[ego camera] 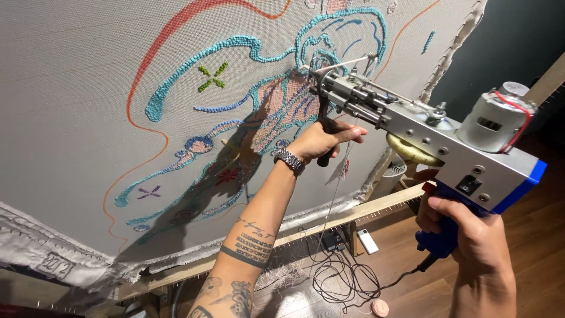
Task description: Using a tufting gun to create a jellyfish design on a large canvas frame.
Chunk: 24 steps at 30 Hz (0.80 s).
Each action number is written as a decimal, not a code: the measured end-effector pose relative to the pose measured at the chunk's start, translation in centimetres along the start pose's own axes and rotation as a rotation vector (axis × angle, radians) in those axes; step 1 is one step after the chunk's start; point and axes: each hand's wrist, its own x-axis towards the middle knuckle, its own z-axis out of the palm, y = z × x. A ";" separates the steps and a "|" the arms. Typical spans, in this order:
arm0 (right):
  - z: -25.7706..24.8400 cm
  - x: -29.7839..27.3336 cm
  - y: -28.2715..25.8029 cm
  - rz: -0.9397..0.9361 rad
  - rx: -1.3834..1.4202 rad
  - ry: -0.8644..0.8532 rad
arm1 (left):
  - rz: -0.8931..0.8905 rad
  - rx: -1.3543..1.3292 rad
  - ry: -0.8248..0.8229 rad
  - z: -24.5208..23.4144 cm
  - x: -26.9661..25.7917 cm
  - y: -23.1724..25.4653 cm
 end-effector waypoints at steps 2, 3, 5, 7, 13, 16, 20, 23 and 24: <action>0.1 -0.2 -0.2 -0.027 0.019 -0.006 | 0.027 0.028 0.012 0.0 -0.1 0.4; 0.1 -0.4 -0.2 -0.054 0.039 -0.010 | 0.054 0.057 0.023 0.1 -0.1 0.7; -0.3 -0.4 -0.1 -0.045 0.024 0.001 | 0.054 0.095 0.031 0.2 0.0 0.8; -0.5 -0.5 -0.1 -0.035 0.011 0.013 | 0.053 0.134 0.039 0.2 0.0 1.0; -0.3 -0.8 -0.7 -0.133 0.061 -0.133 | 0.027 0.233 0.066 0.3 -0.4 1.3; -2.1 -0.8 0.9 -0.021 -0.023 -0.060 | -0.020 0.291 0.056 0.5 -0.9 0.8; -3.9 -0.1 2.8 -0.046 0.097 -0.193 | 0.015 0.162 0.031 1.2 -1.7 -0.7; -3.8 0.4 3.0 -0.048 0.085 -0.279 | -0.041 0.100 0.063 1.6 -2.2 -2.7; -3.7 0.6 3.1 -0.041 0.043 -0.293 | -0.032 0.057 0.075 1.6 -2.3 -3.5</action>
